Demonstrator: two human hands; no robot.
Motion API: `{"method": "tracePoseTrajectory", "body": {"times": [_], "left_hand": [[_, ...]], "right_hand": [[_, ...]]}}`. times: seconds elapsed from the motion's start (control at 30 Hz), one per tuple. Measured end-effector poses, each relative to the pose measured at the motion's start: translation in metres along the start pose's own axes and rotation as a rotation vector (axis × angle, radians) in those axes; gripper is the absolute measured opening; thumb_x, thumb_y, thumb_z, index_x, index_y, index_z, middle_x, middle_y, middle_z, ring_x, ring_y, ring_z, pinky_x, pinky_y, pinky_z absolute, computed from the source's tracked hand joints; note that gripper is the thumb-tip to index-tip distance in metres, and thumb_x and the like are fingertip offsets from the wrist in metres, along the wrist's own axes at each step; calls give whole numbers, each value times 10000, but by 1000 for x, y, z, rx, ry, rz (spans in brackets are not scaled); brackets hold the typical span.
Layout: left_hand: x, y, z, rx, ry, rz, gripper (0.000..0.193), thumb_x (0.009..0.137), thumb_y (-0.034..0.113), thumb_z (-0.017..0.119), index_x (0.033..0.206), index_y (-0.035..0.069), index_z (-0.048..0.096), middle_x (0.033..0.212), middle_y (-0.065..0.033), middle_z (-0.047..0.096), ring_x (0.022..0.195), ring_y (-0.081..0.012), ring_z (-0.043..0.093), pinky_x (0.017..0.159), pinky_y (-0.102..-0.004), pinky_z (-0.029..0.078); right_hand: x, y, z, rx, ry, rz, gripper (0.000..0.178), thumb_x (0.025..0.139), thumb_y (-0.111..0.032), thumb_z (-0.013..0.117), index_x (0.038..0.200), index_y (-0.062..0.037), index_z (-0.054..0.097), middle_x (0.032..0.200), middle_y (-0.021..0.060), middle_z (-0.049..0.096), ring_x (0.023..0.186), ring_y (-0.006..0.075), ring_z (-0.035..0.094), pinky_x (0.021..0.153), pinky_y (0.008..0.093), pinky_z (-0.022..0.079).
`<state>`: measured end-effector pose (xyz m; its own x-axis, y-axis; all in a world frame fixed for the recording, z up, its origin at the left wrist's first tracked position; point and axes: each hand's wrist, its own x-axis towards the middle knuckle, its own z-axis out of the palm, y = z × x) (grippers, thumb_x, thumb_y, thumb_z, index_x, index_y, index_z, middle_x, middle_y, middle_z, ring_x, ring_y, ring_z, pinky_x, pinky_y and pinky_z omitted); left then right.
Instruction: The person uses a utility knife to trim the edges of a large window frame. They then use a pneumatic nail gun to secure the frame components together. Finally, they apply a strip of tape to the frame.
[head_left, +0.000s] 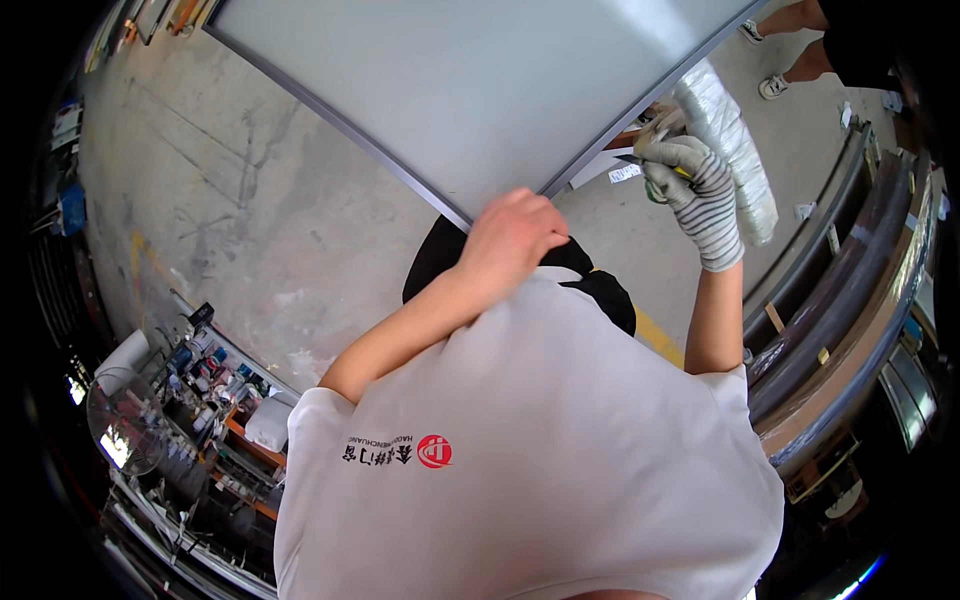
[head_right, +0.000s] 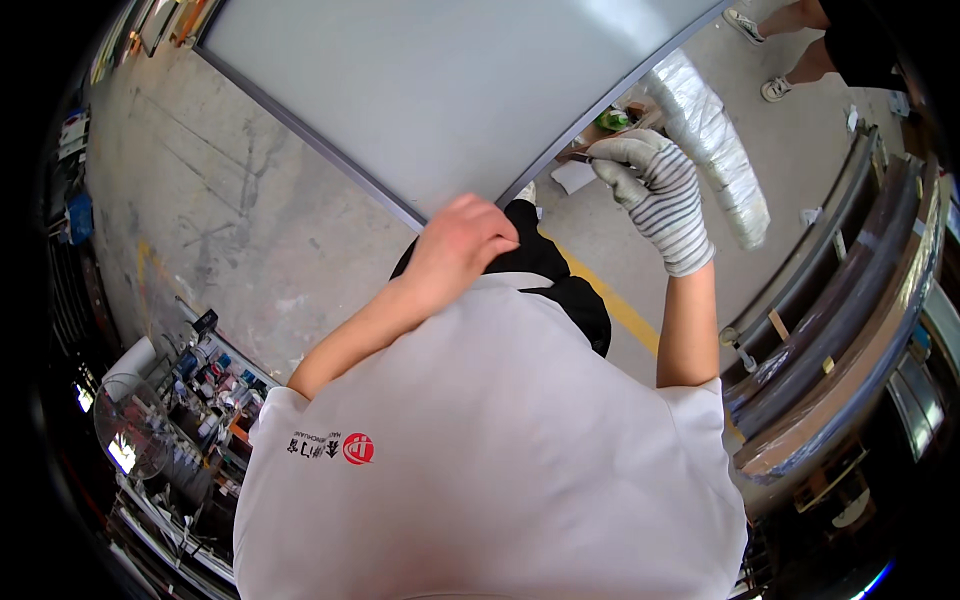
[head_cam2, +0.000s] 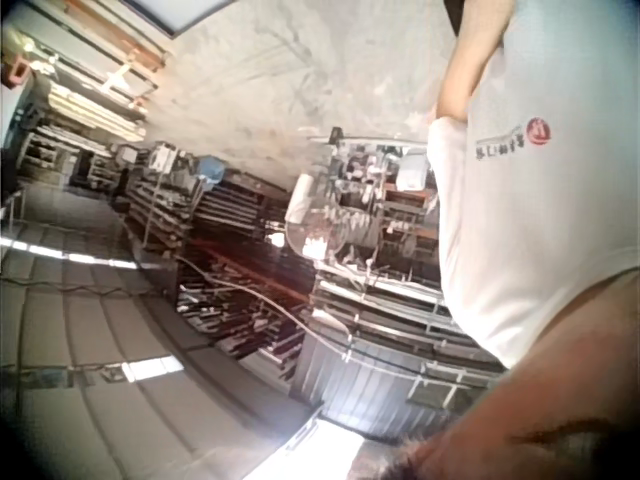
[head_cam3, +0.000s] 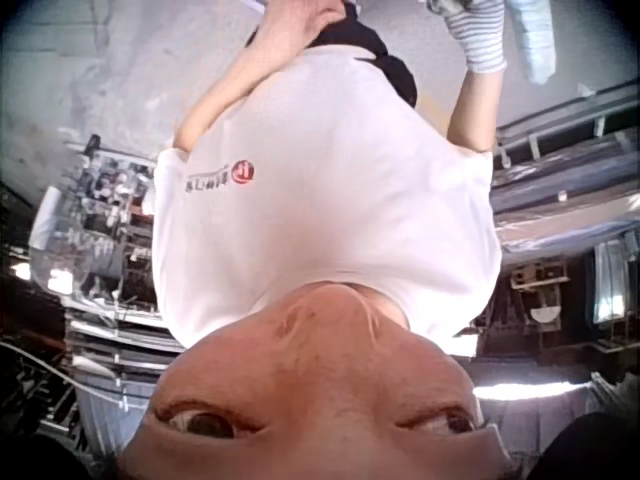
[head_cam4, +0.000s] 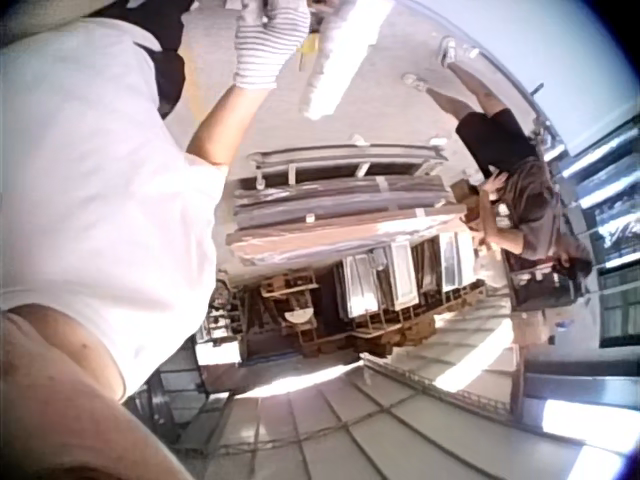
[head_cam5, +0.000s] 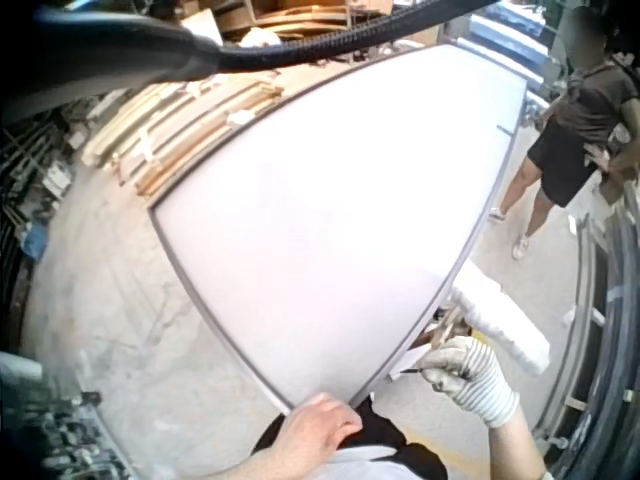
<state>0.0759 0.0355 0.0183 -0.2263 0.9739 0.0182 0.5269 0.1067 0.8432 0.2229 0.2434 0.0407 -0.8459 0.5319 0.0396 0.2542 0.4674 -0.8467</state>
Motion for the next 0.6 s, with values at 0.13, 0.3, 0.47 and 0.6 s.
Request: {"method": "tracePoseTrajectory", "body": {"times": [0.13, 0.3, 0.47, 0.6], "left_hand": [[7, 15, 34, 79, -157, 16, 157, 780, 191, 699, 848, 76, 617, 868, -37, 592, 900, -263, 514, 791, -383, 445], [10, 24, 34, 182, -84, 90, 514, 763, 230, 725, 1241, 136, 560, 1237, -97, 523, 1126, -304, 449, 995, -447, 369], [-12, -8, 12, 109, 36, -83, 390, 762, 162, 708, 1123, 69, 591, 1145, -108, 555, 1051, -306, 524, 964, -429, 417], [-32, -43, -26, 572, 170, -135, 164, 768, 175, 693, 837, 46, 618, 944, -91, 571, 953, -286, 535, 927, -423, 435]], "right_hand": [[1, 3, -10, -3, 73, 45, 135, 784, -58, 682, 918, -46, 694, 811, 63, 643, 768, 178, 604, 715, 292, 477], [1, 6, -1, -55, 30, -28, 133, 759, -41, 680, 891, -47, 687, 776, 72, 621, 737, 201, 589, 696, 307, 466], [3, 10, 13, 1, 1, -27, 125, 742, -24, 673, 866, -42, 680, 751, 72, 599, 718, 207, 572, 678, 310, 452], [5, 9, 26, 35, -20, 56, 111, 741, -23, 675, 852, -35, 678, 757, 72, 604, 720, 206, 576, 670, 308, 460]]}}
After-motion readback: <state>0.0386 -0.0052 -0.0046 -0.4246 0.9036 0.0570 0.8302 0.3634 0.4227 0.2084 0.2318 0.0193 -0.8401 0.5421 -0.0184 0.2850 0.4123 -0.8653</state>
